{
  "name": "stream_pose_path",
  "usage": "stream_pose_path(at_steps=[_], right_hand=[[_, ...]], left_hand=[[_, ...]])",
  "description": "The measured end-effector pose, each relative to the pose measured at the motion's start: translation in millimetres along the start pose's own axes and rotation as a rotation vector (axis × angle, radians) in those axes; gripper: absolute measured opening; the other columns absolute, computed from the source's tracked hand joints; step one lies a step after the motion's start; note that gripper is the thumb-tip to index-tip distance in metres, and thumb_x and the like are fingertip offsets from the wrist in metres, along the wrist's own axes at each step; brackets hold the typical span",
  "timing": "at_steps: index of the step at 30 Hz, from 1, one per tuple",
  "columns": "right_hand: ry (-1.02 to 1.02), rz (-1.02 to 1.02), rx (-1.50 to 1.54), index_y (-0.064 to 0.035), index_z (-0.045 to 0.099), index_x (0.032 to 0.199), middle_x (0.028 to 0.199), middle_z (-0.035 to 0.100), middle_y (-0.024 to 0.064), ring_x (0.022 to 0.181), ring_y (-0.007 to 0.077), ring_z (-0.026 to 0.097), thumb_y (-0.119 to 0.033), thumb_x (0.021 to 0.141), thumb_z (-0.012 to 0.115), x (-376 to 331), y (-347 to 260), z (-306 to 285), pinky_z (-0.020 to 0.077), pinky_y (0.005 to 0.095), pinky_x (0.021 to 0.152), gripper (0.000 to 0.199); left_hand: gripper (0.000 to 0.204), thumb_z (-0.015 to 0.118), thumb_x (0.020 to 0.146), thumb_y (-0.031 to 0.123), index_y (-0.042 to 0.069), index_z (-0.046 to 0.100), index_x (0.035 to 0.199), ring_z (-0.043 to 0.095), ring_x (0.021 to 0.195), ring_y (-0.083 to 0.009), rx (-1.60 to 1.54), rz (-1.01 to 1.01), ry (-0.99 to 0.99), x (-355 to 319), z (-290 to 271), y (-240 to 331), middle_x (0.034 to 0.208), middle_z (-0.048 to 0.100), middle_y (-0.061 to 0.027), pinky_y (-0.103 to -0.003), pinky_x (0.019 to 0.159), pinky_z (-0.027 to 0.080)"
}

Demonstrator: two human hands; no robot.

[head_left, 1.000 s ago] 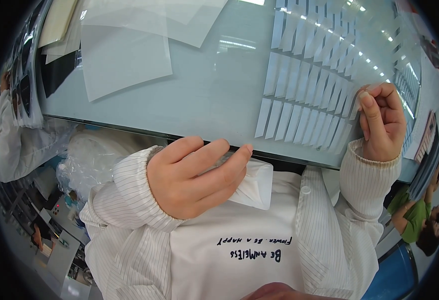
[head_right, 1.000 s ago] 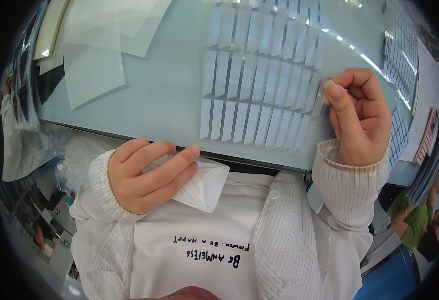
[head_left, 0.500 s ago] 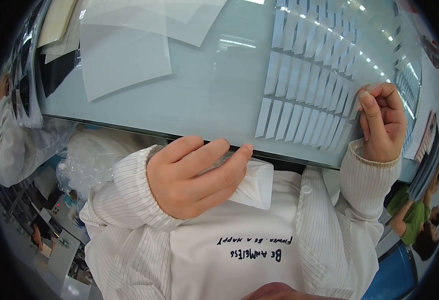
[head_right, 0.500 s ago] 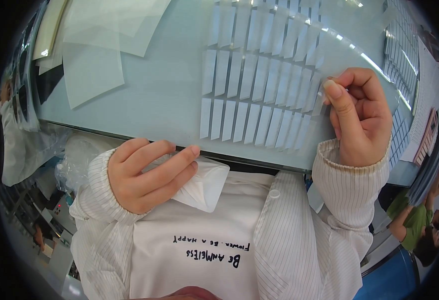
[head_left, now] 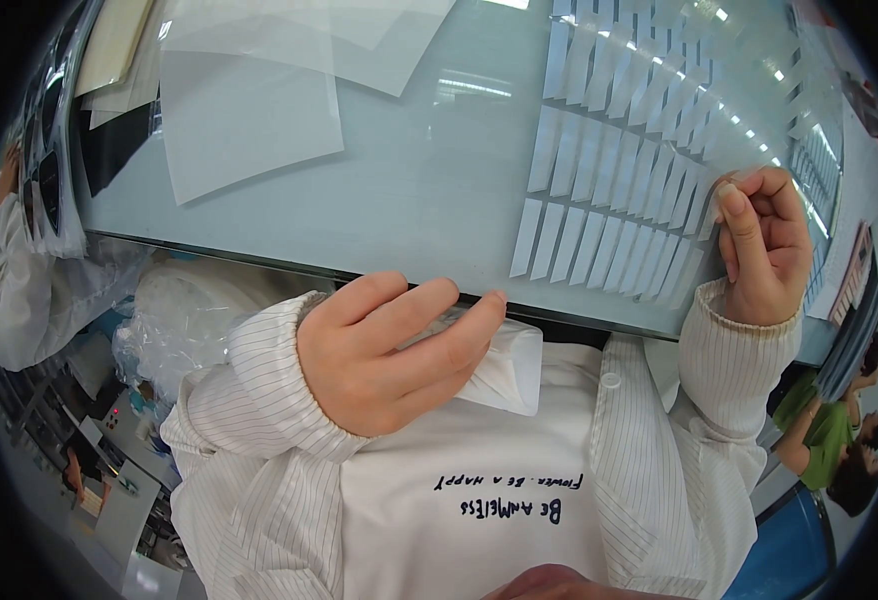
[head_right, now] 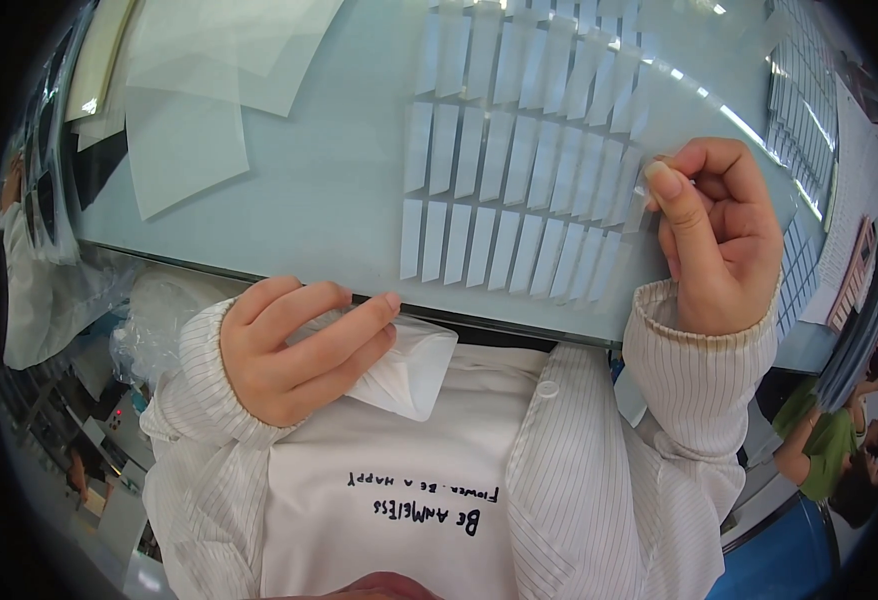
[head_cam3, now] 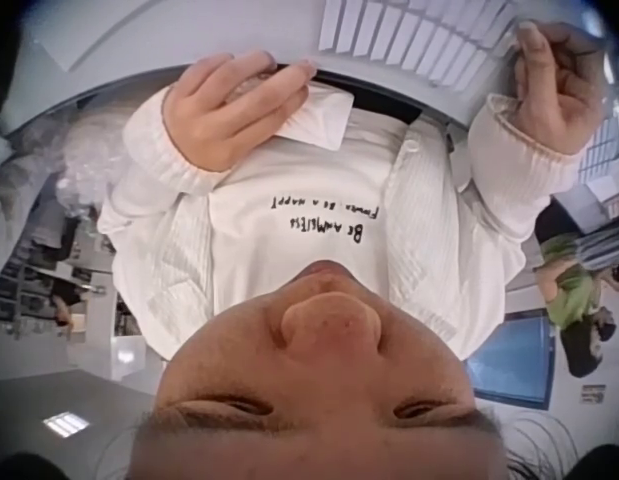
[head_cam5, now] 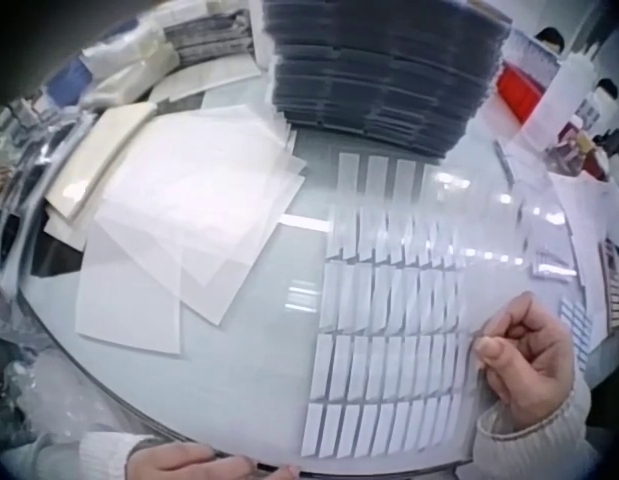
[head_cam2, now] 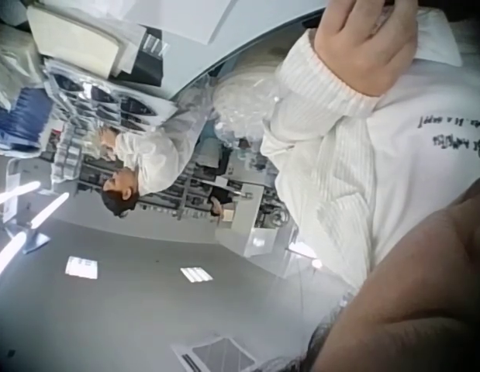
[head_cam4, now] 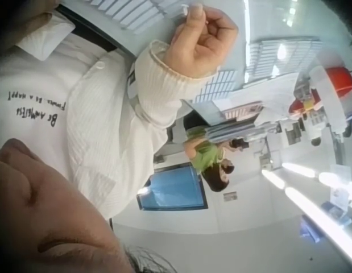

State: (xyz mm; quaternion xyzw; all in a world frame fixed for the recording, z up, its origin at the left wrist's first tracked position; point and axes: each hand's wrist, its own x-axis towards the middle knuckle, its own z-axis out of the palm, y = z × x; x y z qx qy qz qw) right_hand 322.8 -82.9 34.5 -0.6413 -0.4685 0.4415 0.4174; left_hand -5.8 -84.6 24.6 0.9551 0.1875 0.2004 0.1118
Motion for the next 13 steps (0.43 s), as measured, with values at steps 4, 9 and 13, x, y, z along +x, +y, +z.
stream_pose_path(at_steps=[4, 9, 13], right_hand=[[0.006, 0.004, 0.006, -0.0027, 0.058, 0.105, 0.083, 0.062, 0.0021, 0.052, -0.0004, 0.037, -0.010, 0.097, 0.067, 0.2, 0.7, 0.7, 0.0263, 0.0152, 0.048, 0.014], [0.005, 0.007, -0.005, -0.0030, 0.058, 0.105, 0.083, 0.062, 0.0018, 0.052, -0.0004, 0.038, -0.010, 0.097, 0.068, 0.1, -0.4, 0.3, 0.0265, 0.0151, 0.048, 0.014], [-0.008, -0.004, -0.010, -0.0040, 0.059, 0.105, 0.084, 0.062, 0.0022, 0.052, 0.0001, 0.038, -0.010, 0.097, 0.067, 0.6, 0.8, -0.8, 0.0272, 0.0155, 0.047, 0.014]], left_hand=[[0.028, 0.073, 0.066, 0.012, 0.007, 0.073, 0.094, 0.060, 0.084, -0.0202, 0.002, 0.001, 0.037, -1.4, 4.2, 0.5, 0.118, 0.071, -0.0058, -0.031, 0.071, 0.044], [0.025, 0.074, 0.067, 0.010, 0.006, 0.070, 0.091, 0.059, 0.083, -0.0192, 0.007, -0.003, 0.078, -1.4, 8.3, 0.8, 0.118, 0.071, -0.0071, -0.030, 0.068, 0.044], [0.022, 0.075, 0.071, 0.010, 0.007, 0.071, 0.092, 0.059, 0.085, -0.0191, 0.024, -0.053, 0.032, 2.6, 6.0, 2.1, 0.122, 0.071, -0.0085, -0.030, 0.067, 0.044]])
